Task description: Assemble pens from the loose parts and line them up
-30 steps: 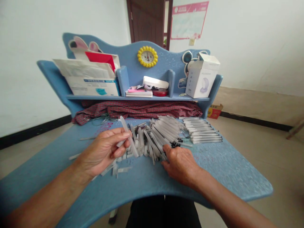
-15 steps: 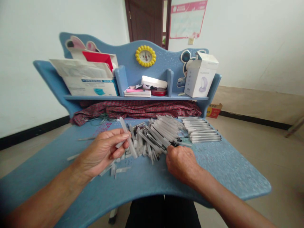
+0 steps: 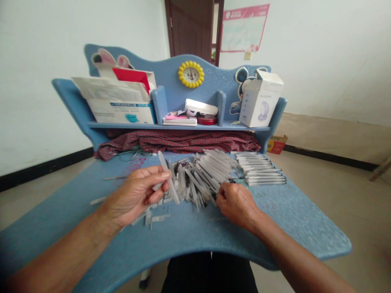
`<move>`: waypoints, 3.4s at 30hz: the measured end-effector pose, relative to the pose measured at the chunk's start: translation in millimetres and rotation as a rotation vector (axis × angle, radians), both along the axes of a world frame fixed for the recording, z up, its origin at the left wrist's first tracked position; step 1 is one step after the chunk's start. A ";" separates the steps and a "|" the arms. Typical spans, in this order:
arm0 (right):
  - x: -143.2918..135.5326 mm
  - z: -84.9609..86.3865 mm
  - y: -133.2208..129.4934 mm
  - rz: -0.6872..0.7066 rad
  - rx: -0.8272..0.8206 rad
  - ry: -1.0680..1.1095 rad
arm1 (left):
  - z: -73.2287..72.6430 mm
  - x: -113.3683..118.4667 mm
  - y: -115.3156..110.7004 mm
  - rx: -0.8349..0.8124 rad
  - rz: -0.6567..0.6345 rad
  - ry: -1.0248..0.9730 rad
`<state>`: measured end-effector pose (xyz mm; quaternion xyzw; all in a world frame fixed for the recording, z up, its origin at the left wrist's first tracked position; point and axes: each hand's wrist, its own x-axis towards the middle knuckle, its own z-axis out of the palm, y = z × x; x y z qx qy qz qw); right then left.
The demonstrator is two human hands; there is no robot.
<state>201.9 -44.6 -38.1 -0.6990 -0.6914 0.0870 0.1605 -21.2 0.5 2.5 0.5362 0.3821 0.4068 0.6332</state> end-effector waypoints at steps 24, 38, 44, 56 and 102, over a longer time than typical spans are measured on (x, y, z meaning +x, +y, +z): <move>3.3 9.8 -23.6 0.120 -0.172 0.852 | -6.0 -0.7 9.7 -0.011 0.138 -0.145; -7.8 20.2 -43.7 0.207 -0.170 0.796 | -6.2 -4.2 14.3 -0.051 0.278 -0.331; -6.9 18.6 -45.0 0.222 -0.166 0.783 | -5.9 -6.0 15.1 -0.054 0.294 -0.376; -5.6 21.7 -44.6 0.216 -0.093 0.583 | -9.1 -2.4 12.3 -0.081 0.240 -0.322; 28.1 -2.6 -10.2 0.272 0.074 -0.222 | 0.1 2.7 2.7 -0.197 -0.061 -0.448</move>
